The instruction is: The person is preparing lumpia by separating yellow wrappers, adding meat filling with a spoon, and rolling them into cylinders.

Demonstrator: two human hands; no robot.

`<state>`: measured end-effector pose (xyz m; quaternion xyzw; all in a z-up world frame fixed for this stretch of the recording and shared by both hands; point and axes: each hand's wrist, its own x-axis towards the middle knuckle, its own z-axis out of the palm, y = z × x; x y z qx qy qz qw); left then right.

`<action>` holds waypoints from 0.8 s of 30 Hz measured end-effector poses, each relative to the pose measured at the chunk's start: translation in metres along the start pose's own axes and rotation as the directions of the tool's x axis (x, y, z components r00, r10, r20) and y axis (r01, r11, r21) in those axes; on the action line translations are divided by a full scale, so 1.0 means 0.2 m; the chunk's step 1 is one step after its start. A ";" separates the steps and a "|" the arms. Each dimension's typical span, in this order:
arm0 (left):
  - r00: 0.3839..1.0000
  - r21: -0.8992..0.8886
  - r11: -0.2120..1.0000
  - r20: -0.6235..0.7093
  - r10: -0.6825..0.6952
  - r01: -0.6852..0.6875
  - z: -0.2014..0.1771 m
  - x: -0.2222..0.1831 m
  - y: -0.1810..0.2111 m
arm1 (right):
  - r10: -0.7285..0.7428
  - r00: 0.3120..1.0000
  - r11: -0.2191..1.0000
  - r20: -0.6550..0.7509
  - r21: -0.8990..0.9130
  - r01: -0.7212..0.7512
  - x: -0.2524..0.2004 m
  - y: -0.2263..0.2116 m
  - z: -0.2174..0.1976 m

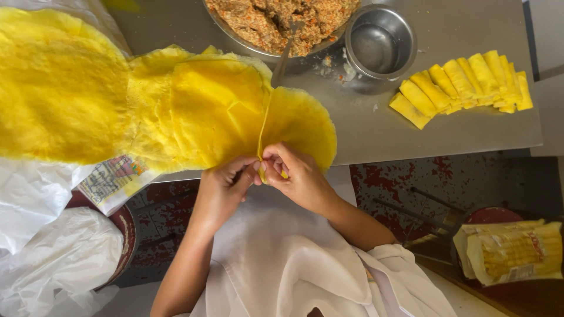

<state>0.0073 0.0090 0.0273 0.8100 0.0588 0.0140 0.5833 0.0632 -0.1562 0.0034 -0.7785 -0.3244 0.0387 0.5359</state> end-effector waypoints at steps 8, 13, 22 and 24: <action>0.991 0.006 0.995 -0.094 0.100 -0.100 0.12 -0.01 -0.12 | 0.052 0.993 0.999 -0.103 0.010 -0.051 -0.03 0.08 0.01; 0.991 -0.234 0.970 -0.129 0.035 -0.065 0.09 -0.01 -0.10 | 0.120 0.993 0.962 -0.009 0.249 -0.114 0.00 0.08 0.00; 0.992 -0.023 0.999 -0.123 0.032 -0.035 0.02 -0.03 -0.01 | 0.032 0.987 0.999 -0.161 -0.001 -0.033 0.00 -0.01 0.06; 0.994 0.011 0.998 -0.093 0.061 -0.061 0.02 -0.03 0.00 | 0.006 0.985 1.000 -0.174 -0.024 -0.011 0.00 0.00 0.08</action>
